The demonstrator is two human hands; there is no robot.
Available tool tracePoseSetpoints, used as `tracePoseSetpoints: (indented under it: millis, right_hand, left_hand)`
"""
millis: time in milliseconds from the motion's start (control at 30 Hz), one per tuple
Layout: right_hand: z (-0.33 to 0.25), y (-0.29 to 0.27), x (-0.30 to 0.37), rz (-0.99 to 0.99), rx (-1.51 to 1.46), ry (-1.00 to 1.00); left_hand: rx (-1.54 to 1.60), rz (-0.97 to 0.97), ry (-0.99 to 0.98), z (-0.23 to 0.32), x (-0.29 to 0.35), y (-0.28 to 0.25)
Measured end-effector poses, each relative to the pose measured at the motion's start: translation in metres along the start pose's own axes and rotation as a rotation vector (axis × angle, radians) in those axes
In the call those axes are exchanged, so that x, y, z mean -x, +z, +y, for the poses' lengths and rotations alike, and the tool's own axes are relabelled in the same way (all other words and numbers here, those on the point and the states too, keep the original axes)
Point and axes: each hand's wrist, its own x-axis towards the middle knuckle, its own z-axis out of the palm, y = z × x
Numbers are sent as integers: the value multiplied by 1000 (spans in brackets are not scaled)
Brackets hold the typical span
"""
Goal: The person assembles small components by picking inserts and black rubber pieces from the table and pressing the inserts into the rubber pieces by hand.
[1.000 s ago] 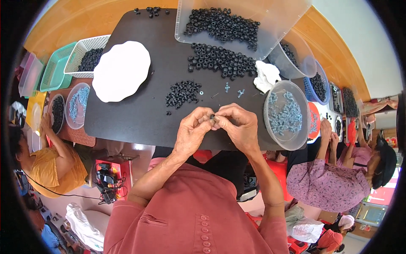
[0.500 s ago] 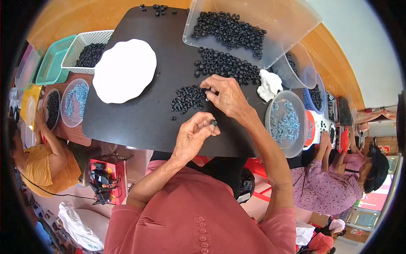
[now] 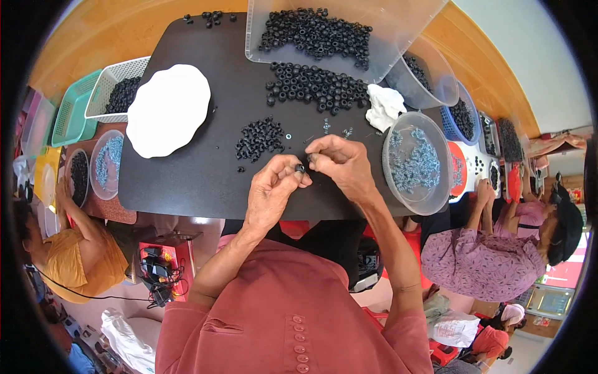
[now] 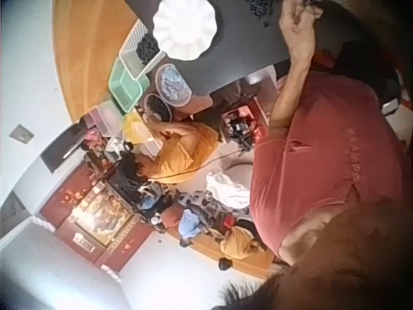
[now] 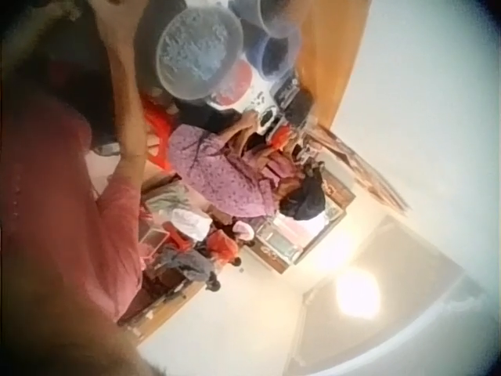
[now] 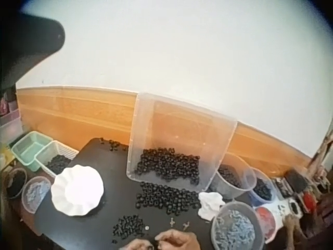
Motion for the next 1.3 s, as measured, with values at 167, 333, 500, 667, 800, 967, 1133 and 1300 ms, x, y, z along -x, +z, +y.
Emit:
tracePoseSetpoints:
  millis: [167,333,500,667,800,967,1133,1300]
  right_hand:
    - [2,8,16,-74,-131,-78]
    - [4,4,19,-64,-134,-106]
    - [1,5,20,0,-29,-174]
    - [4,11,22,40,48,-218]
    - [-5,16,22,99,301,-403]
    - [1,11,24,50,263,-353]
    - [-3,7,22,-18,358,-424]
    - [-3,12,25,59,348,-335]
  left_hand:
    - [-122,-11,9,6,2,4]
    - [-131,-15,2,6,1,7]
    - [-135,-59,-28,6,-1,4]
    - [-111,-50,-52,4,-2,1]
    - [-129,-38,-68,6,-1,2]
    - [-111,-86,-82,5,-2,-4]
    - [-11,-139,-146,8,-4,-3]
    - [22,-101,-132,1,-5,-6]
